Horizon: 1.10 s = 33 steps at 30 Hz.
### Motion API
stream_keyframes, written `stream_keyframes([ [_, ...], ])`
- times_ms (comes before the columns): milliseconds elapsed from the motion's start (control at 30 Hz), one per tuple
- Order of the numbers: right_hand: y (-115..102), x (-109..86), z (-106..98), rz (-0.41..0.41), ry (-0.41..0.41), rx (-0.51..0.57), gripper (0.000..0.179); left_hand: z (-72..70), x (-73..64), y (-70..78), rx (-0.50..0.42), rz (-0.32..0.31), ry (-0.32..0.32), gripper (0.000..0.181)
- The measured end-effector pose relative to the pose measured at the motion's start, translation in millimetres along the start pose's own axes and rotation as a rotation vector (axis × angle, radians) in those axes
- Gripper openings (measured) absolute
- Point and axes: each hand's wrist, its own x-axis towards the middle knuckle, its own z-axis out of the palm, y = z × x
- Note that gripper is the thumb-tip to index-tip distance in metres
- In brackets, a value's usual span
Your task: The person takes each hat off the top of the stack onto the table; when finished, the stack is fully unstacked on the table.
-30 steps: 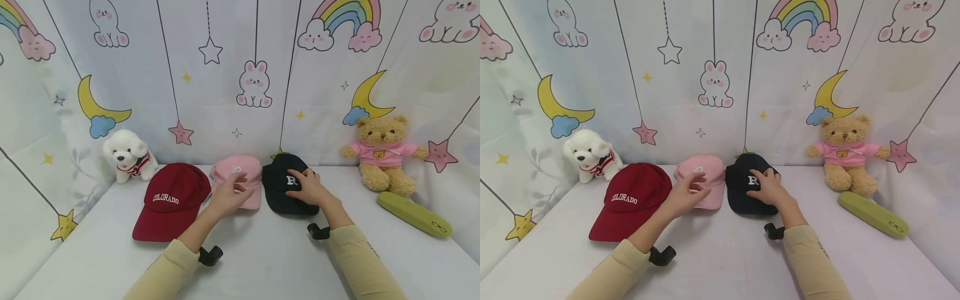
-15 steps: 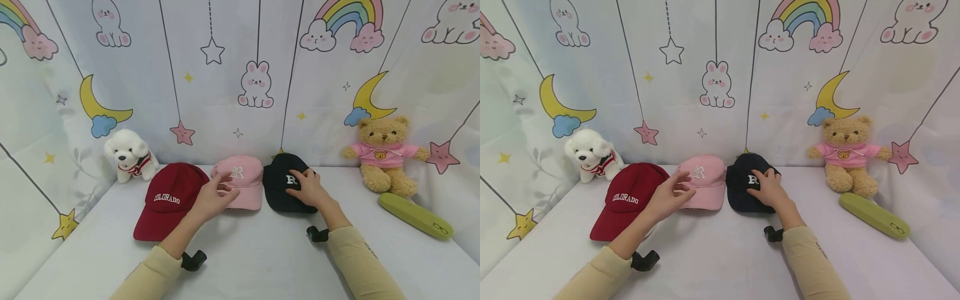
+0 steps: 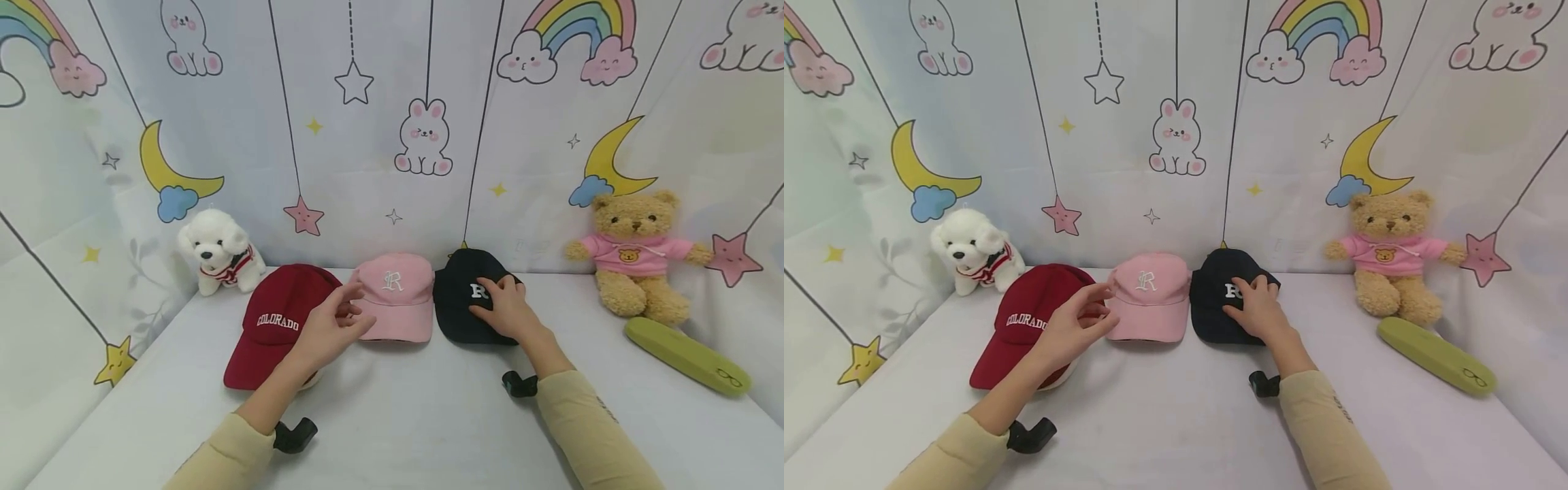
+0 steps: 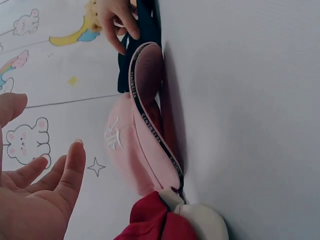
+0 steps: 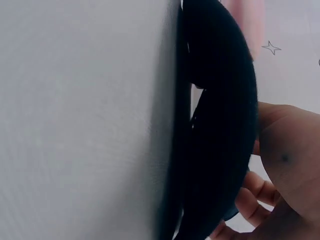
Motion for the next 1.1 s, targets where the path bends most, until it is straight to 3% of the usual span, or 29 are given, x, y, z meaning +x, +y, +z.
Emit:
stream_keyframes([
  [200,-2.6,-1.0,-6.3,-0.020,-0.046,0.004,0.067,-13.2,-8.2,-1.7,-0.003,0.038,0.013,0.060],
  [700,-9.4,0.4,-22.0,-0.050,-0.066,0.020,0.069,-54.4,-29.3,-16.4,0.029,0.005,0.088,0.063],
  [1100,-41.0,9.5,-24.1,-0.135,-0.046,0.070,0.070,-73.4,-44.9,-22.3,0.061,-0.003,0.136,0.062],
])
